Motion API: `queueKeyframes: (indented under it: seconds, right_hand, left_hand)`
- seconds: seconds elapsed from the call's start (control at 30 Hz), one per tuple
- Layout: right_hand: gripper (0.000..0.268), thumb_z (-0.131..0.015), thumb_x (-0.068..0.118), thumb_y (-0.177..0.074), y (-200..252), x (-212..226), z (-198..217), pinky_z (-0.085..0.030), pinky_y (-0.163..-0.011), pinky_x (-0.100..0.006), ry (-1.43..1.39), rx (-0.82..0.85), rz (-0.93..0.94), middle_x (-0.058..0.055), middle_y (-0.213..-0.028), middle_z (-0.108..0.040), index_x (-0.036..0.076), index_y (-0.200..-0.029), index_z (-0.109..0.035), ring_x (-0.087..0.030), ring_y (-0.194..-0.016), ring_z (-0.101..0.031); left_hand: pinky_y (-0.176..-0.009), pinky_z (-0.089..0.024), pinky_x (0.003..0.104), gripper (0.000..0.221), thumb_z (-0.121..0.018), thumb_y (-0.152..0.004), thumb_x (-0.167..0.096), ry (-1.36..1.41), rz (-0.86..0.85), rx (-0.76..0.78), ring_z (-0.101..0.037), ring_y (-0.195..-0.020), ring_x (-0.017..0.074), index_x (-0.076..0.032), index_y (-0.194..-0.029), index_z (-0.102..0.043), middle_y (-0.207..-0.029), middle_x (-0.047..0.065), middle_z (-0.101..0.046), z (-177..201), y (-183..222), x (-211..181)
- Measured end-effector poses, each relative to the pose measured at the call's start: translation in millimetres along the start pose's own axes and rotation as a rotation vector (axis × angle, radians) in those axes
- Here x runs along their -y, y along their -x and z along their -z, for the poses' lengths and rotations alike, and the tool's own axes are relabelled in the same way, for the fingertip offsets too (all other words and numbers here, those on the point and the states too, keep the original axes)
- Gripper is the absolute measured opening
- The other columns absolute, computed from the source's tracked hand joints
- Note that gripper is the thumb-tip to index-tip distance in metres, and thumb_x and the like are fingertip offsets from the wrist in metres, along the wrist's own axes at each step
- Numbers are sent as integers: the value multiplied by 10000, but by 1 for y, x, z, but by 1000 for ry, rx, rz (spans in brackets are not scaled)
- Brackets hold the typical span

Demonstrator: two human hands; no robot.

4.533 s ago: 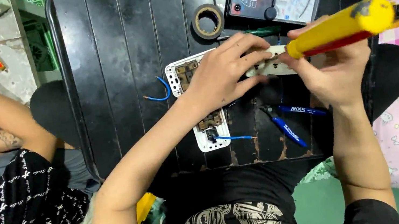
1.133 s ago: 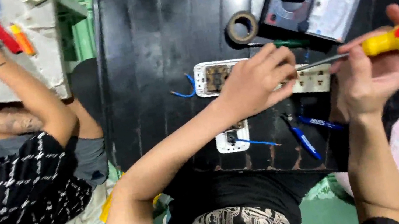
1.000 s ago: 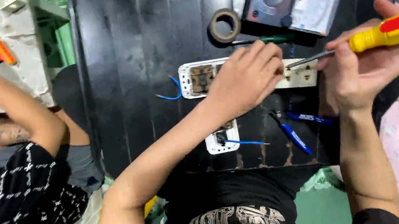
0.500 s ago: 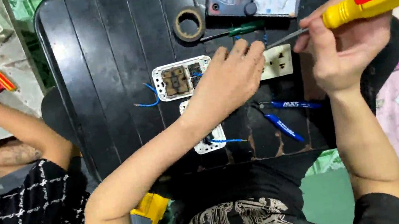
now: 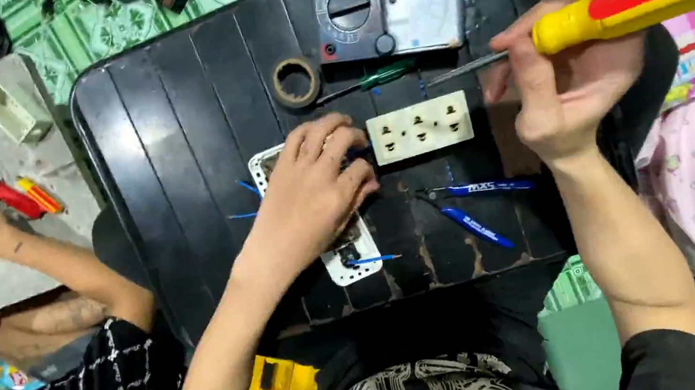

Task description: Wiring and assembling a power socket on a workbench, including stripping wires and fastening them with a screwdriver.

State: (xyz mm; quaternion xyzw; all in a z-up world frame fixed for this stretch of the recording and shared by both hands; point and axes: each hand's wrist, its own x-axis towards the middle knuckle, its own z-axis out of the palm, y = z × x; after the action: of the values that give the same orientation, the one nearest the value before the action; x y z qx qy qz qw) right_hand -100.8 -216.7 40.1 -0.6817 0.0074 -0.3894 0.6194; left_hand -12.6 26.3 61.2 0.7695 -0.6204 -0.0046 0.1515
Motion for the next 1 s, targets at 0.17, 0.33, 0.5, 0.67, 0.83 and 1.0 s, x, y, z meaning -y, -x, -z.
queueKeyframes:
  seconds: [0.17,0.33,0.5,0.67,0.83,1.0]
  right_hand:
    - [406,-593,22,-1075,1,4,-5,-506,-538,-298,21,69,13,-213,-930,-557,16,-1418,-375,-234,-556,-526]
    - [370,-641,-100,-1064,12,1,-5,-584,-673,-316,32,176,-140,-233,-931,-594,-26,-1349,-416,-263,-756,-641]
    - [467,-711,-44,-937,24,-1,-10,-666,-633,-336,-126,383,-165,-259,-922,-650,-1,-1294,-413,-297,-778,-723]
    - [711,-694,-123,-835,30,14,-25,-676,-592,-351,-100,506,-248,-262,-825,-632,6,-1343,-212,-275,-611,-693]
    - [805,-607,-240,-895,15,25,-30,-670,-674,-426,36,487,-381,-328,-878,-542,-28,-1554,-196,-319,-747,-597]
    - [550,-519,54,-1028,11,20,-19,-610,-625,-432,40,357,-355,-305,-924,-500,9,-1504,-247,-331,-698,-568]
  left_hand:
    - [-1050,-476,521,166,-762,-969,-158,22,3,-60,-541,-1228,385,-39,-866,-709,-1225,159,-587,-12,9,5]
    - [-898,-455,506,166,-652,-1033,-195,426,-18,-135,-523,-1205,371,-109,-926,-745,-1160,99,-578,-2,23,26]
    - [-957,-459,492,161,-680,-1003,-268,549,36,-177,-569,-1139,329,-112,-1013,-721,-1111,52,-616,15,43,30]
    - [-801,-412,408,345,-838,-905,-398,408,44,-77,-543,-958,266,-111,-1044,-707,-981,22,-634,7,61,28]
    - [-685,-420,353,546,-921,-643,-553,43,130,133,-606,-799,217,-173,-844,-586,-831,-14,-642,-22,67,7]
    - [-657,-425,347,364,-818,-739,-466,-22,96,134,-595,-806,209,-174,-853,-633,-849,-16,-634,-25,67,4]
